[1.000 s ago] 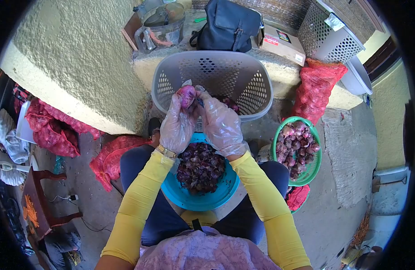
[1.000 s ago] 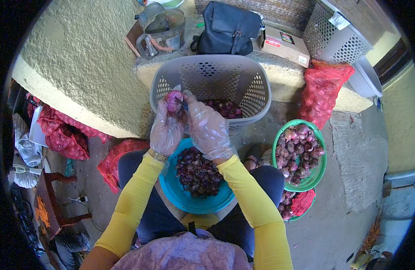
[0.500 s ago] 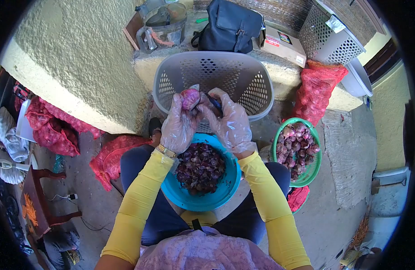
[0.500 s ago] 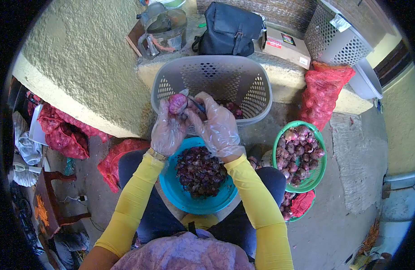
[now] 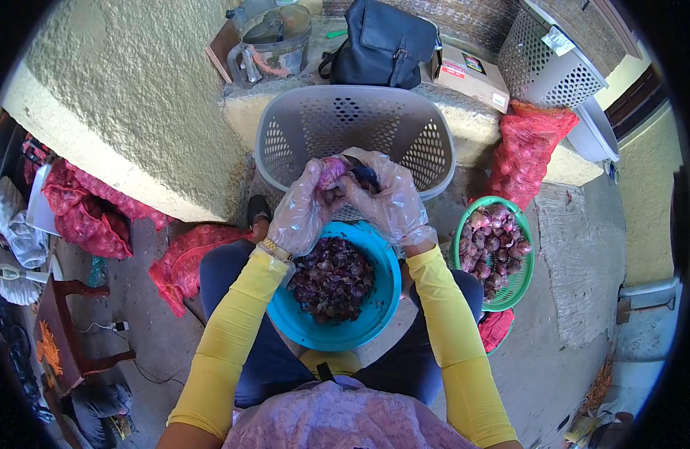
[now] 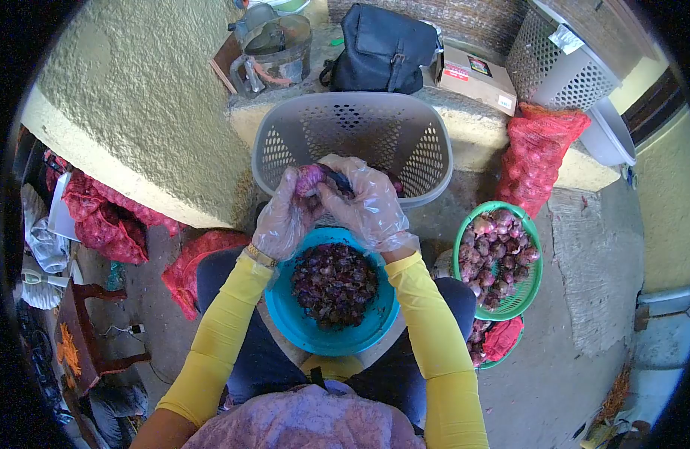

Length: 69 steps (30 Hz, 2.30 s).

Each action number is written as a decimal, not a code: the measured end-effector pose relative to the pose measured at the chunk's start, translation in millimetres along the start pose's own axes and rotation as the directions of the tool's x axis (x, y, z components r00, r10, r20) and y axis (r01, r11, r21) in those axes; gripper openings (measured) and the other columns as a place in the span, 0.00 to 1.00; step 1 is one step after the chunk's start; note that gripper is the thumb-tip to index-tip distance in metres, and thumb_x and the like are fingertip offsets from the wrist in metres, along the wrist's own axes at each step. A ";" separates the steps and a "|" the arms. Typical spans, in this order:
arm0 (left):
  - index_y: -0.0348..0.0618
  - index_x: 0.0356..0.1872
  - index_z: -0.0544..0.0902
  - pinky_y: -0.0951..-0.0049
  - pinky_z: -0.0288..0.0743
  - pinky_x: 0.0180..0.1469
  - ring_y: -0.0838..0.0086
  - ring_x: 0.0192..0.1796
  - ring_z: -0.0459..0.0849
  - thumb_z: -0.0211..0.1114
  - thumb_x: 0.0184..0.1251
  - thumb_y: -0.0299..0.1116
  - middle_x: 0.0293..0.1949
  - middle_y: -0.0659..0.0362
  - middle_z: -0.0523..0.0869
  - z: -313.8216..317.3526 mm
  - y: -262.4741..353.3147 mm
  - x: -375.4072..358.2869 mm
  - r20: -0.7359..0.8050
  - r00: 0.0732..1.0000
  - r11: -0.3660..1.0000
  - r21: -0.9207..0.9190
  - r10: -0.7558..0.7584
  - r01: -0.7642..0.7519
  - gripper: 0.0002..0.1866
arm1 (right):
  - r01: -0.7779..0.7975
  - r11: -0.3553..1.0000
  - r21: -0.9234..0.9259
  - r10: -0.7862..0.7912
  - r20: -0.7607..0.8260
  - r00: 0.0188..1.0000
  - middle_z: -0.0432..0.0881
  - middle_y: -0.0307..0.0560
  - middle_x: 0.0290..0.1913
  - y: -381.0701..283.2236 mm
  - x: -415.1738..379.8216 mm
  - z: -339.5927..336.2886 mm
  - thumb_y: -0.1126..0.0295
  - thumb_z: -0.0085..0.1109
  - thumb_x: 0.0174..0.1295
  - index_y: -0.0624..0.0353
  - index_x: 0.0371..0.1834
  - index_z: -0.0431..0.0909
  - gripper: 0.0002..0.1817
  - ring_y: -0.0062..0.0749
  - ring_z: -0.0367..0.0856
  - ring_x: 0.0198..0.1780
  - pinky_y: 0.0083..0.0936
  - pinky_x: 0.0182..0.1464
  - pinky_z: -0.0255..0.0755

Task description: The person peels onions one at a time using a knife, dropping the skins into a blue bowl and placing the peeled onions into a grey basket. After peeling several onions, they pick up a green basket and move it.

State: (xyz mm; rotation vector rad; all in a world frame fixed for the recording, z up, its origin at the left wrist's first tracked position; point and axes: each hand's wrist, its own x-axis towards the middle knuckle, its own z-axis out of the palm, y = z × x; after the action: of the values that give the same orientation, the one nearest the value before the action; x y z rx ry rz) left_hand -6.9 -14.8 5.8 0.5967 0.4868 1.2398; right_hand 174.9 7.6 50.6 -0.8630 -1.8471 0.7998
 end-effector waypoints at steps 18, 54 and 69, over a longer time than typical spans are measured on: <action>0.37 0.70 0.75 0.57 0.83 0.67 0.62 0.59 0.87 0.58 0.86 0.47 0.63 0.50 0.84 -6.0 3.7 0.8 0.091 0.985 0.987 0.066 -0.149 0.143 0.26 | -0.162 0.980 0.119 0.166 -0.028 0.986 0.90 0.56 0.45 11.4 -0.5 -3.8 0.72 0.68 0.67 0.68 0.53 0.86 0.14 0.36 0.90 0.46 0.31 0.54 0.82; 0.36 0.72 0.72 0.63 0.79 0.70 0.67 0.65 0.84 0.69 0.73 0.26 0.63 0.53 0.83 -0.7 18.4 -3.8 -0.034 0.999 0.953 0.301 -0.034 0.042 0.28 | -0.234 0.970 0.063 0.224 0.140 0.965 0.92 0.58 0.51 -3.4 -5.0 -7.7 0.67 0.69 0.70 0.69 0.65 0.81 0.24 0.32 0.89 0.52 0.33 0.60 0.80; 0.39 0.69 0.73 0.47 0.82 0.47 0.37 0.46 0.88 0.66 0.77 0.42 0.42 0.36 0.89 9.2 19.8 -14.7 0.143 0.964 -0.028 0.990 0.225 -0.141 0.27 | -0.195 0.980 0.030 0.189 0.139 0.972 0.90 0.60 0.44 23.1 -14.8 15.2 0.72 0.61 0.69 0.71 0.59 0.81 0.18 0.40 0.88 0.46 0.36 0.54 0.80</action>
State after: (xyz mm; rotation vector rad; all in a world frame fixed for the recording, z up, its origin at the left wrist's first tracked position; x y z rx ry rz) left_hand -19.2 -26.3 26.2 1.9843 1.4747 0.9385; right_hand 171.2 5.5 19.6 -0.9910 -1.8752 1.0387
